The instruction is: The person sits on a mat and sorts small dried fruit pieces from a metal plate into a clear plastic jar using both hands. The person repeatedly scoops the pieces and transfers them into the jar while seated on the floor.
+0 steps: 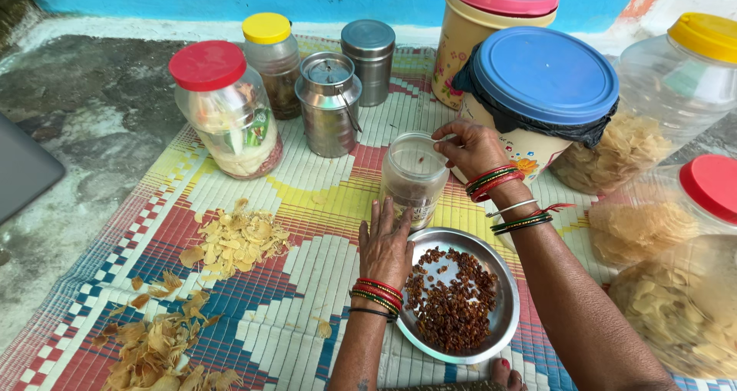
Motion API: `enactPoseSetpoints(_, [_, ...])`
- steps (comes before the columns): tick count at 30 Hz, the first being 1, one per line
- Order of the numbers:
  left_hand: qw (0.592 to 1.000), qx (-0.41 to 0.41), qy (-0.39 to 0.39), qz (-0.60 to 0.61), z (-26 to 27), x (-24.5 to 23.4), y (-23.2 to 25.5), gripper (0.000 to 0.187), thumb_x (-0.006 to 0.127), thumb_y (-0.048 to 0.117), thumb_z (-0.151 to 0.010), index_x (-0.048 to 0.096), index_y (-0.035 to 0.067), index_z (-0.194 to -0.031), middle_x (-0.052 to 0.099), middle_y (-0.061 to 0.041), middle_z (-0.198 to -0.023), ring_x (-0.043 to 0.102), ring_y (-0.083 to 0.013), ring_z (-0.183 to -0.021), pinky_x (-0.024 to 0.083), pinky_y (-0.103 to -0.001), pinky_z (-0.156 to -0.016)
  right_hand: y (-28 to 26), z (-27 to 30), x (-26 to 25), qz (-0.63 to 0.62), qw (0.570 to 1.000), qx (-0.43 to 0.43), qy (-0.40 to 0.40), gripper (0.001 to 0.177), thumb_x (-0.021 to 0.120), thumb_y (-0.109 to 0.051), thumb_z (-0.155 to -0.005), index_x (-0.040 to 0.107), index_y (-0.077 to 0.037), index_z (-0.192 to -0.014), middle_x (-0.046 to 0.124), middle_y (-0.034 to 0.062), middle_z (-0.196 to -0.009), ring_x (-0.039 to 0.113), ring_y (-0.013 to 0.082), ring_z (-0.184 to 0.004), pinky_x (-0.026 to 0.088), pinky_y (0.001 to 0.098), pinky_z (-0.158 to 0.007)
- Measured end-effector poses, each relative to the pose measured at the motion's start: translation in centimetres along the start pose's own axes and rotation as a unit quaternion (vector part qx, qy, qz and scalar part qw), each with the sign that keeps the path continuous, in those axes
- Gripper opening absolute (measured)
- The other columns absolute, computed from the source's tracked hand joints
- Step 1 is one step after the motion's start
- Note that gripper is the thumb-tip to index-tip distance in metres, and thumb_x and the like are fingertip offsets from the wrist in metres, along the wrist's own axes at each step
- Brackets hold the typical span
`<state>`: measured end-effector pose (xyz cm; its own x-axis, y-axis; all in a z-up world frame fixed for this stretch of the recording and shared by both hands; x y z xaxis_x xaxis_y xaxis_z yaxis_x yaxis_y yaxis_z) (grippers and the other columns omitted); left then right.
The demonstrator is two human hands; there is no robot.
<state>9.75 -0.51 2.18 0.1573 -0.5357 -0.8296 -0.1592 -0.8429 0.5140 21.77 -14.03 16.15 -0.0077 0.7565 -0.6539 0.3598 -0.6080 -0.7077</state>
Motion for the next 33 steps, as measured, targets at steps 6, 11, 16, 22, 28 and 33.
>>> enactPoseSetpoints(6, [1.000, 0.004, -0.004, 0.001, 0.2, 0.5, 0.4, 0.067, 0.076, 0.017, -0.086, 0.049, 0.021, -0.148, 0.024, -0.015, -0.166, 0.016, -0.0351, -0.154, 0.020, -0.062, -0.122, 4.3, 3.8, 0.2, 0.009, 0.999, 0.050, 0.005, 0.015, 0.074, -0.012, -0.091, 0.075, -0.005, -0.104, 0.075, 0.0069, -0.082, 0.073, 0.0125, -0.068, 0.059, 0.0276, -0.061])
enactPoseSetpoints(11, [1.000, 0.017, -0.010, 0.000, 1.2, 1.0, 1.2, 0.069, 0.076, 0.015, -0.086, 0.049, 0.022, -0.149, 0.026, -0.016, -0.165, 0.017, -0.0356, -0.154, 0.022, -0.062, -0.121, 8.7, 9.4, 4.8, 0.033, 0.991, 0.050, -0.116, 0.019, 0.074, -0.013, -0.088, 0.078, -0.008, -0.106, 0.079, 0.0067, -0.089, 0.074, 0.0151, -0.076, 0.061, 0.0319, -0.071])
enactPoseSetpoints(16, [0.999, 0.025, -0.026, -0.017, 2.3, 2.3, 1.6, 0.069, 0.077, 0.017, -0.086, 0.049, 0.023, -0.149, 0.027, -0.014, -0.165, 0.018, -0.0346, -0.155, 0.023, -0.062, -0.122, 13.8, 17.7, 11.9, 0.110, 0.901, 0.135, -0.397, 0.026, 0.069, -0.019, -0.087, 0.078, -0.015, -0.112, 0.081, 0.0032, -0.094, 0.077, 0.0147, -0.080, 0.064, 0.0340, -0.075])
enactPoseSetpoints(22, [0.998, 0.032, -0.032, -0.035, 2.6, 3.6, 1.9, 0.069, 0.075, 0.019, -0.088, 0.046, 0.025, -0.151, 0.026, -0.014, -0.165, 0.017, -0.0340, -0.154, 0.024, -0.062, -0.121, 17.4, 24.8, 15.6, 0.127, 0.797, 0.216, -0.549, 0.034, 0.073, -0.013, -0.085, 0.077, -0.017, -0.119, 0.081, 0.0063, -0.100, 0.077, 0.0192, -0.086, 0.063, 0.0353, -0.076])
enactPoseSetpoints(28, [0.997, 0.022, -0.061, -0.046, 3.0, 4.6, 1.5, 0.066, 0.072, 0.021, -0.091, 0.046, 0.025, -0.151, 0.024, -0.013, -0.166, 0.015, -0.0335, -0.155, 0.024, -0.060, -0.122, 18.4, 20.4, 15.4, 0.174, 0.899, 0.060, -0.398, 0.029, 0.070, -0.016, -0.085, 0.081, -0.018, -0.112, 0.082, 0.0047, -0.104, 0.077, 0.0211, -0.095, 0.059, 0.0367, -0.089])
enactPoseSetpoints(33, [0.996, 0.014, -0.065, -0.052, 2.9, 5.0, 1.0, 0.063, 0.069, 0.020, -0.093, 0.046, 0.027, -0.151, 0.024, -0.012, -0.166, 0.015, -0.0327, -0.155, 0.023, -0.060, -0.121, 20.8, 18.2, 11.7, 0.200, 0.936, 0.153, -0.247, 0.043, 0.075, -0.021, -0.082, 0.072, -0.016, -0.125, 0.076, 0.0125, -0.120, 0.074, 0.0262, -0.111, 0.058, 0.0386, -0.100])
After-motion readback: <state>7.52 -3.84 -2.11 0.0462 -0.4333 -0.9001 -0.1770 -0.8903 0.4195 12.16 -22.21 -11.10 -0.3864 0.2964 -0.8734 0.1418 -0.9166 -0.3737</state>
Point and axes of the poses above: each hand's wrist, its own z-axis away from the middle knuckle, its own x-axis out of the palm, y = z × x, the point moved 10 cm from there along -z, towards the middle knuckle
